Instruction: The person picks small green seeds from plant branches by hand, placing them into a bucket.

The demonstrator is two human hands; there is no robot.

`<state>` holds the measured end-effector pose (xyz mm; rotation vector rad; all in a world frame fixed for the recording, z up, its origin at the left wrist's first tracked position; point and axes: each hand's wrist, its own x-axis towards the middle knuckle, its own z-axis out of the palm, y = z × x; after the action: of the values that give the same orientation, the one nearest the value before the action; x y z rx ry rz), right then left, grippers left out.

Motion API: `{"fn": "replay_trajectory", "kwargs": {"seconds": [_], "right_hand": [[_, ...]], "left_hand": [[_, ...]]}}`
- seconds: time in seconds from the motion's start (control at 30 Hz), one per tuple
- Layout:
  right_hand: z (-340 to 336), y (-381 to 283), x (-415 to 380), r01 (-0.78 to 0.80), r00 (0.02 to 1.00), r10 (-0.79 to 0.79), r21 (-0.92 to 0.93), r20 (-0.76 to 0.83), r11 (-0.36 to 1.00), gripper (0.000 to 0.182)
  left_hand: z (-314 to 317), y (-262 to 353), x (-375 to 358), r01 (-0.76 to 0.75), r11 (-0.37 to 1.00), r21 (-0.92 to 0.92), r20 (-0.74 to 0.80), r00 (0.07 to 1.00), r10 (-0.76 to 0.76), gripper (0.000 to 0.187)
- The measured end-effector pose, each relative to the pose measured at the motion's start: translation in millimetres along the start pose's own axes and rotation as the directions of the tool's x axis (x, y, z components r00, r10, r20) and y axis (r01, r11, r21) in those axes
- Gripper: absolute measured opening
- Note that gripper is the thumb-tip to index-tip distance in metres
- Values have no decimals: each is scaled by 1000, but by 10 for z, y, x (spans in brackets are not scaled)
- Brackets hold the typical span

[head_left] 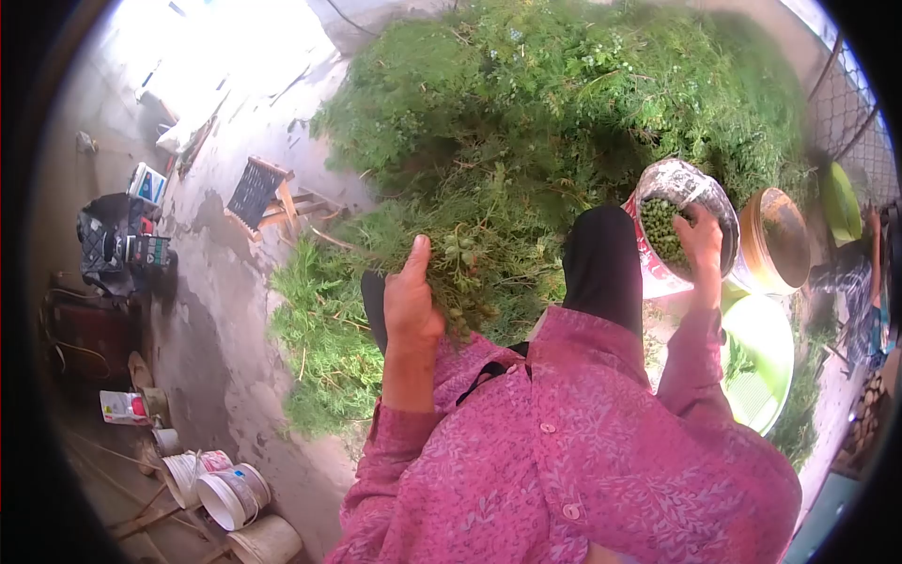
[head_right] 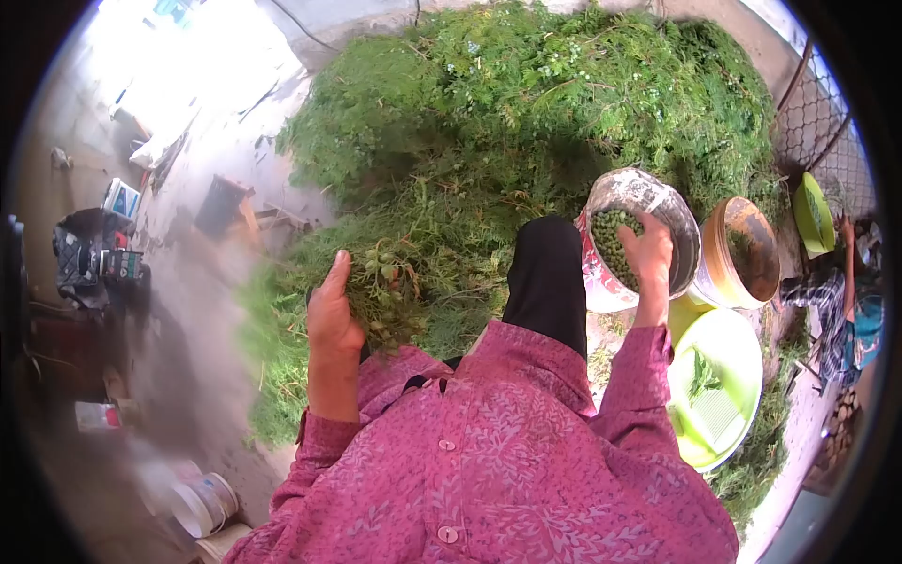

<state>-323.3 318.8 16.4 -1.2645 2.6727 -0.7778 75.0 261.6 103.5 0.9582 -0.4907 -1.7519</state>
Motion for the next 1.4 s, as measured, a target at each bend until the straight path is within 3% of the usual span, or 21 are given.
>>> {"fn": "replay_trajectory", "kwargs": {"seconds": [0.03, 0.07, 0.1, 0.13, 0.17, 0.2, 0.27, 0.33, 0.37, 0.43, 0.6, 0.67, 0.8, 0.9, 0.97, 1.0, 1.07, 1.1, 1.17, 1.3, 1.4], "right_hand": [[-79, -255, -86, -65, 992, 33, 265, 122, 962, 45], [-29, -441, -145, 28, 988, -100, 503, 117, 864, 39], [-53, -710, -220, 126, 965, -234, 571, 118, 811, 34], [-59, -1000, -333, 21, 940, -253, 702, 228, 712, 30], [-33, -1297, -492, 154, 911, -388, 756, 140, 636, 27], [-26, -1558, -659, 153, 864, -473, 809, 169, 568, 27], [-78, -1964, -939, 293, 731, -667, 819, 141, 494, 32], [17, -2174, -1121, 226, 653, -698, 803, 295, 551, 36], [56, -2230, -1165, 228, 646, -703, 804, 298, 549, 36], [132, -2303, -1219, 221, 681, -652, 755, 334, 617, 41], [252, -2357, -1233, 166, 750, -600, 800, 277, 576, 44], [277, -2375, -1220, 353, 745, -655, 759, 126, 547, 43], [356, -2344, -1206, 342, 735, -666, 781, 125, 523, 39], [389, -2304, -1194, 358, 732, -652, 703, 197, 614, 31], [412, -2283, -1163, 130, 705, -617, 792, 349, 597, 25], [378, -2276, -1134, 130, 706, -616, 792, 349, 597, 25], [272, -2243, -1044, -489, 537, -518, 746, 666, 453, 16], [288, -2182, -996, -488, 541, -515, 747, 665, 452, 16], [364, -2051, -931, -824, 379, -578, 548, 723, 144, 14], [449, -1973, -911, -907, 360, -544, 422, 758, -12, 12], [425, -2017, -905, -917, 342, -499, 399, 797, 9, 15]], "left_hand": [[-4, -17, -5, 8, 1000, 0, 34, 999, -8, 27], [11, -31, -11, 7, 1000, 0, 33, 999, -7, 27], [40, -40, -11, 4, 1000, 14, -8, 1000, -4, 26], [64, -40, -6, -1, 1000, 28, -47, 999, 2, 26], [57, -48, 5, -5, 1000, 28, -46, 999, 6, 26], [29, -66, 20, -14, 1000, 15, -46, 999, 15, 25], [11, -75, 19, -31, 1000, -4, -51, 998, 30, 24], [7, -88, 5, -74, 997, 4, -116, 991, 74, 26], [-2, -96, -6, -79, 997, -1, -122, 989, 79, 26], [-19, -109, -17, -171, 985, 38, -96, 980, 174, 26], [19, -115, -63, -124, 992, 34, -86, 988, 126, 24], [33, -153, -75, -121, 992, 39, -76, 989, 123, 24], [34, -174, -113, -181, 981, 76, 7, 984, 181, 23], [-24, -216, -86, -195, 975, 109, 22, 981, 193, 22], [-55, -217, -88, -223, 961, 161, 21, 975, 222, 23], [-45, -165, -120, -171, 972, 160, 18, 985, 171, 23], [-60, -98, -133, -116, 980, 161, 20, 993, 115, 25], [-74, -71, -124, -89, 983, 158, 4, 996, 90, 26], [-77, -62, -113, -58, 986, 158, -6, 998, 60, 28], [-18, -104, -157, -100, 968, 231, 26, 995, 97, 28], [-12, -155, -173, -121, 949, 292, 42, 993, 114, 29]]}}
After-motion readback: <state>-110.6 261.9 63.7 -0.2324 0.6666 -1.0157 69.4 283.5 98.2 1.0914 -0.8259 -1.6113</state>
